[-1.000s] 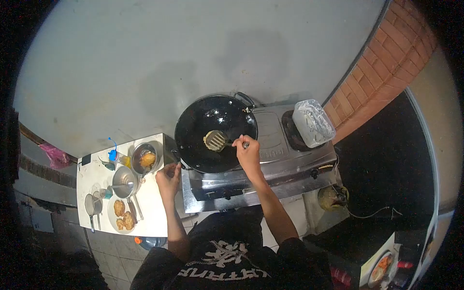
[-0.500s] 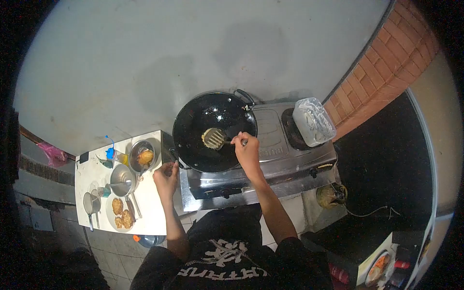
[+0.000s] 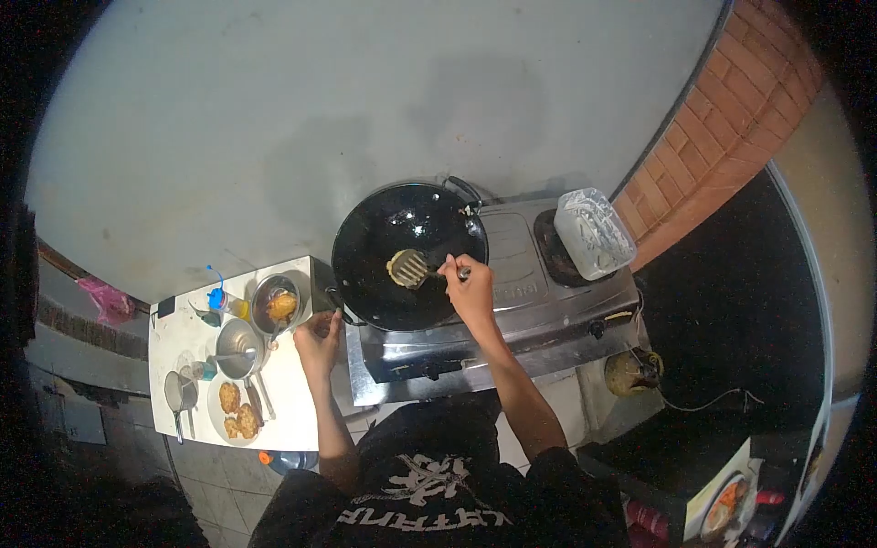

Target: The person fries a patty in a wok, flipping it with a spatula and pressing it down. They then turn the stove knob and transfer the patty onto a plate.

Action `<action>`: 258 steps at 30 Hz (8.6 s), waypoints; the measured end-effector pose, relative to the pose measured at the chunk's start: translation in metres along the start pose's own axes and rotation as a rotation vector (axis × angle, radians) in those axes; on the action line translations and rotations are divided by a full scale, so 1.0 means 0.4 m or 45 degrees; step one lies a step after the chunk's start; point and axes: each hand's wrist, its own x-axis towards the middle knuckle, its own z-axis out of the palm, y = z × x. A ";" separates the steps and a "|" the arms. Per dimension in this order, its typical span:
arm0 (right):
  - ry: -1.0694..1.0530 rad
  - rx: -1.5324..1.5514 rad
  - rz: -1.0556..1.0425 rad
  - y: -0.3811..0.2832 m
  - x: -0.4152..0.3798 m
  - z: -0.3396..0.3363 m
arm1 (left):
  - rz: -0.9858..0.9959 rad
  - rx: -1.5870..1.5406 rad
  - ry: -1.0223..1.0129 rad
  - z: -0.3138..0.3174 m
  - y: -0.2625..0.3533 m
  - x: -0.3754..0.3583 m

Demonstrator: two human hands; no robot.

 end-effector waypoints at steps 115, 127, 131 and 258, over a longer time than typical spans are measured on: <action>-0.825 0.073 -0.338 0.024 0.125 -0.104 | -0.347 -0.446 0.179 0.386 -0.051 -0.568; -0.872 -0.087 -0.484 -0.010 0.105 -0.128 | -0.430 -0.501 0.469 0.391 -0.028 -0.651; -0.857 -0.165 -0.491 -0.033 0.103 -0.129 | -0.316 -0.499 0.654 0.409 -0.052 -0.594; -0.521 0.090 -0.112 -0.031 0.024 -0.110 | -0.104 -0.163 0.162 0.041 0.064 -0.013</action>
